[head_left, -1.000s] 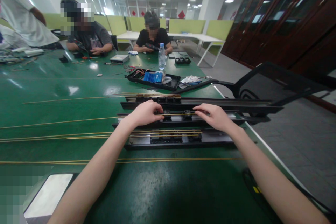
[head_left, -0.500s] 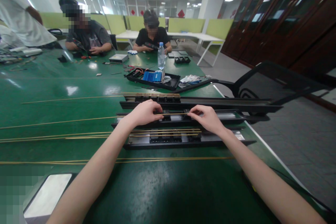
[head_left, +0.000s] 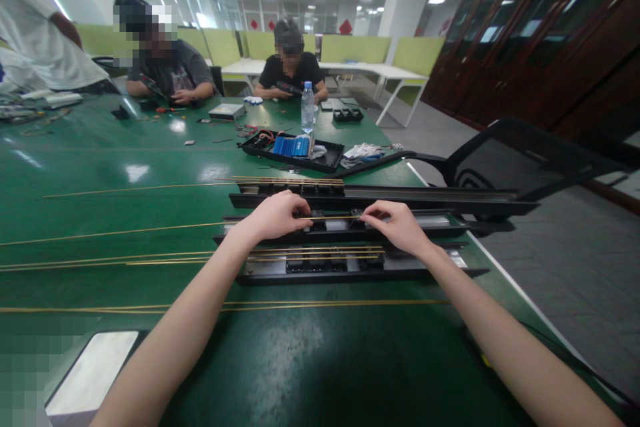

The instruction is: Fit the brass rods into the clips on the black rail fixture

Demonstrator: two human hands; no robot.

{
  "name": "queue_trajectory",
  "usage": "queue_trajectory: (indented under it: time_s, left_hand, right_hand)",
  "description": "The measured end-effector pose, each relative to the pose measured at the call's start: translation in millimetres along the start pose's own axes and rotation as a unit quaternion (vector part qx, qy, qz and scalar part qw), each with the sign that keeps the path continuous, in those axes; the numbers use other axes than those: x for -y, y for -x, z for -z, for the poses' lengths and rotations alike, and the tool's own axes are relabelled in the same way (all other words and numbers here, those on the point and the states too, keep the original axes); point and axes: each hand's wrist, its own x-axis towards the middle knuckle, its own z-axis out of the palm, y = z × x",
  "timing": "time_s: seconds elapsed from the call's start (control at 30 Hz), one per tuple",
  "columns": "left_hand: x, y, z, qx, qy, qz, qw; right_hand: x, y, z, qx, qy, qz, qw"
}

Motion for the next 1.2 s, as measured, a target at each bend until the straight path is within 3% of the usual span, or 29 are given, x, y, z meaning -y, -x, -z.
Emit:
queue_trajectory:
  time_s: [1.2]
  left_hand:
    - [0,1,-0.4,-0.005,-0.003,-0.001,1.000]
  right_hand:
    - [-15,0,23,0.036,0.029,-0.017,0.999]
